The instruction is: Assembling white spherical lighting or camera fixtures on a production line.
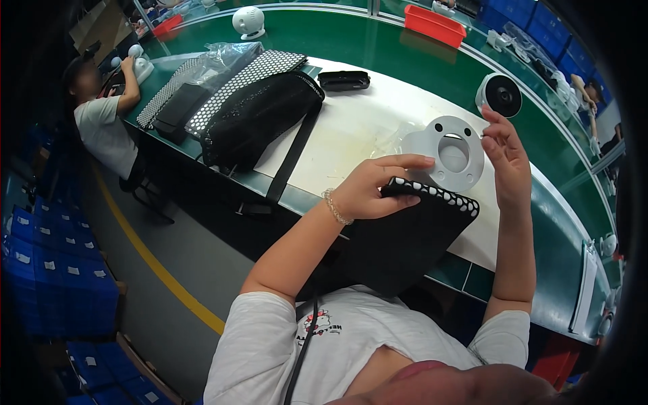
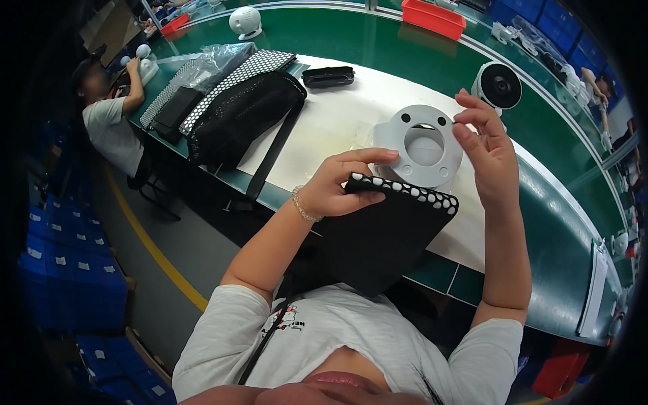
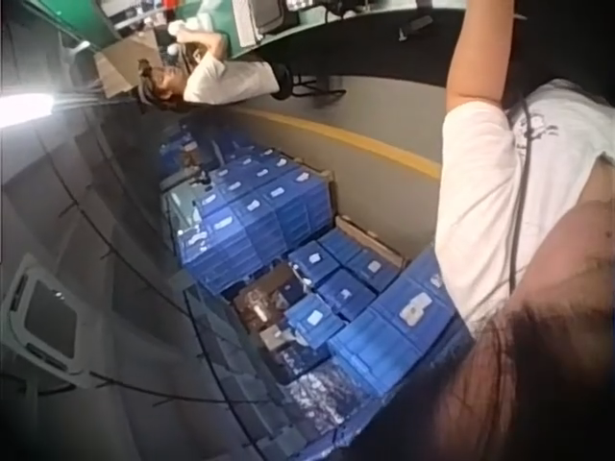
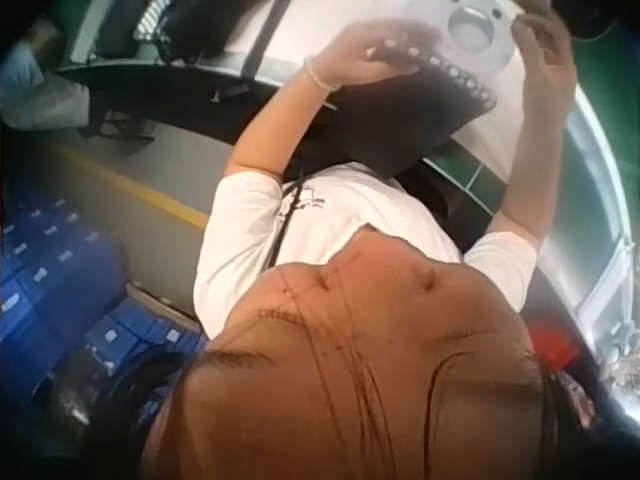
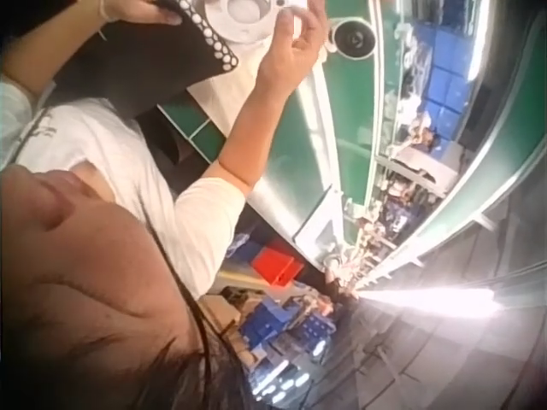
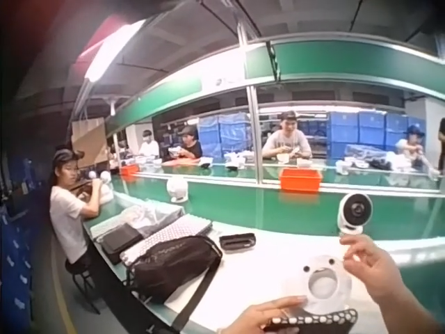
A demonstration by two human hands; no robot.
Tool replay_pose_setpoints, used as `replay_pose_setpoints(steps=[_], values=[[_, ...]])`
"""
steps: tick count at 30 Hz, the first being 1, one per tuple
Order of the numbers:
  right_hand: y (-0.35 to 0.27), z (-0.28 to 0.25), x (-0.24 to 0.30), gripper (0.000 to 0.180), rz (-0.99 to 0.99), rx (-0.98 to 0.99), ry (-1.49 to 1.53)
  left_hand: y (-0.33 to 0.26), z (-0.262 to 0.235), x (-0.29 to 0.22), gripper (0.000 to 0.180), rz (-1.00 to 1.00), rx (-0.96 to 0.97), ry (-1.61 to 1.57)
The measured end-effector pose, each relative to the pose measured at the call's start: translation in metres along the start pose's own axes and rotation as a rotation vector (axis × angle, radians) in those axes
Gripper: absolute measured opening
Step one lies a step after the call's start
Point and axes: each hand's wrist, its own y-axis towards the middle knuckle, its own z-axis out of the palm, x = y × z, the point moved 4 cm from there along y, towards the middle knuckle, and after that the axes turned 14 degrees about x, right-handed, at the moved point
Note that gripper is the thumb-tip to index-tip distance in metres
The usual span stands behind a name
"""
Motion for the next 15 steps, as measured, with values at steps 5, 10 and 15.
replay_pose_setpoints(steps=[5, 10, 15], values=[[-0.013, 0.031, 0.028, 0.007, 0.001, 0.204, -0.275, -0.001, 0.001, 0.002, 0.017, -0.024, 0.025, 0.018], [-0.013, 0.046, 0.023, 0.009, 0.059, 0.230, -0.397, 0.001, 0.000, 0.001, 0.016, 0.016, 0.020, 0.031], [-0.014, 0.049, 0.021, 0.011, 0.044, 0.239, -0.553, 0.000, 0.000, 0.004, 0.015, -0.026, 0.025, -0.017]])
